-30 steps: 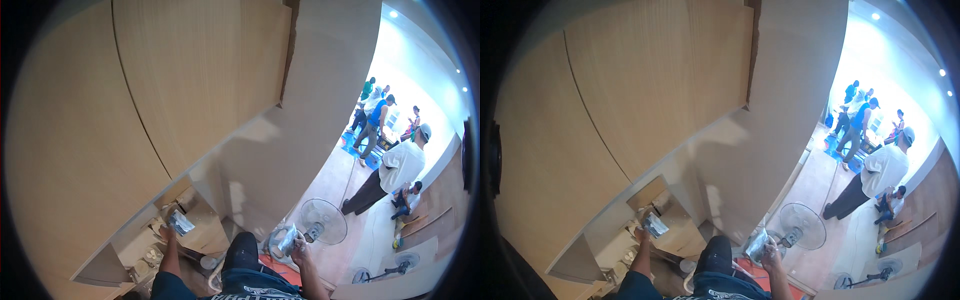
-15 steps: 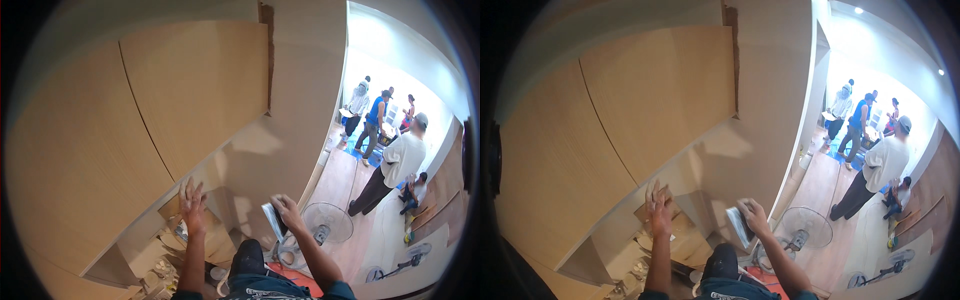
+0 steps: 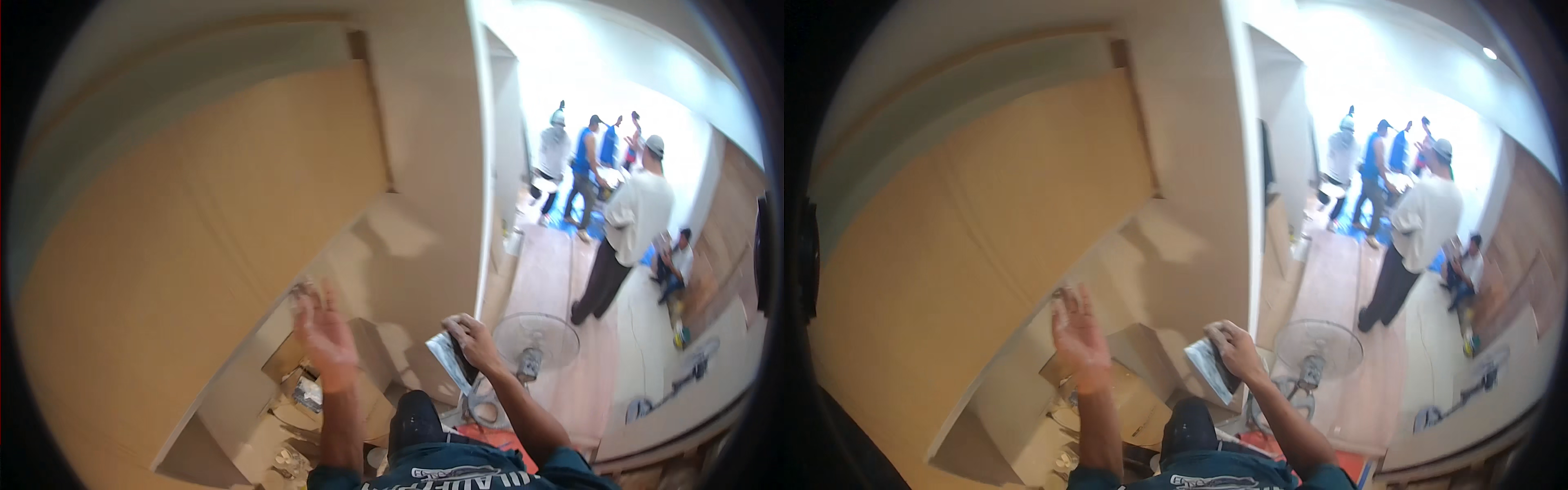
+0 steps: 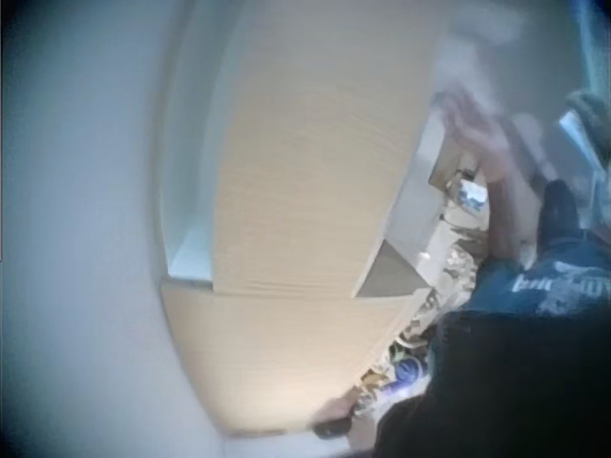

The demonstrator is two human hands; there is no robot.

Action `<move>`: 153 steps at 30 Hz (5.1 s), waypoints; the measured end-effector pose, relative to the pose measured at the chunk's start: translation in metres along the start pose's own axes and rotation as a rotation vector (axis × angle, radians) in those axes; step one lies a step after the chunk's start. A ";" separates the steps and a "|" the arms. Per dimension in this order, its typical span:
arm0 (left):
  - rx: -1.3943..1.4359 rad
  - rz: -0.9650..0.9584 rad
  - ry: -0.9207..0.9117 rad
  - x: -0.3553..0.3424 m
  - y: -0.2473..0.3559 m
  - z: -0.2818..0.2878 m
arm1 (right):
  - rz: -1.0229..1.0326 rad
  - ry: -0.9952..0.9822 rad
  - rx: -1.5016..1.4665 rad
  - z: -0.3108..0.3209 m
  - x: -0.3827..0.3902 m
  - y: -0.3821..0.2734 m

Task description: The person applies joint compound to wall seams and corners using a putty knife and hawk. They repeatedly scoop compound from the hawk and smooth it along the edges of a wooden cabinet and wall junctions. The person also cleans the putty knife at a sink before continuing to apply compound to lower wall areas.

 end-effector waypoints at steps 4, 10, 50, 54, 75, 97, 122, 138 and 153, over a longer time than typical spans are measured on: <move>0.013 0.097 0.062 0.001 0.016 -0.011 | 0.063 0.043 0.053 0.006 0.008 -0.032; -0.219 0.136 0.089 -0.014 0.011 -0.014 | 0.019 0.075 -0.055 0.018 0.012 -0.034; -0.510 0.379 0.115 -0.205 -0.112 -0.022 | 0.381 0.141 0.763 0.002 0.013 -0.218; -0.619 0.509 -0.004 -0.266 -0.165 0.008 | 0.379 0.132 0.818 -0.006 0.016 -0.227; -0.489 0.652 -0.349 -0.308 -0.205 0.005 | 0.371 0.167 0.940 -0.023 0.006 -0.221; -0.272 0.425 -0.212 -0.416 -0.174 -0.074 | 0.430 0.070 0.936 -0.023 -0.025 -0.227; -0.303 0.250 -0.046 -0.240 -0.159 -0.122 | 0.517 0.073 0.787 0.024 0.072 -0.193; -0.727 -0.250 -0.488 0.021 -0.100 -0.148 | -0.366 0.403 0.560 0.152 0.254 0.045; -1.145 -0.097 0.411 0.060 -0.029 0.160 | 0.158 -0.196 0.735 0.073 0.097 0.189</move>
Point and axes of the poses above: each hand's wrist, its own x-axis away from the middle knuckle, its own z-axis out of the back of the hand, y = z × x, the point moved 6 cm from there along -x, towards the middle knuckle, and after that the axes turned 8 degrees about -y, right-handed, at the moved point
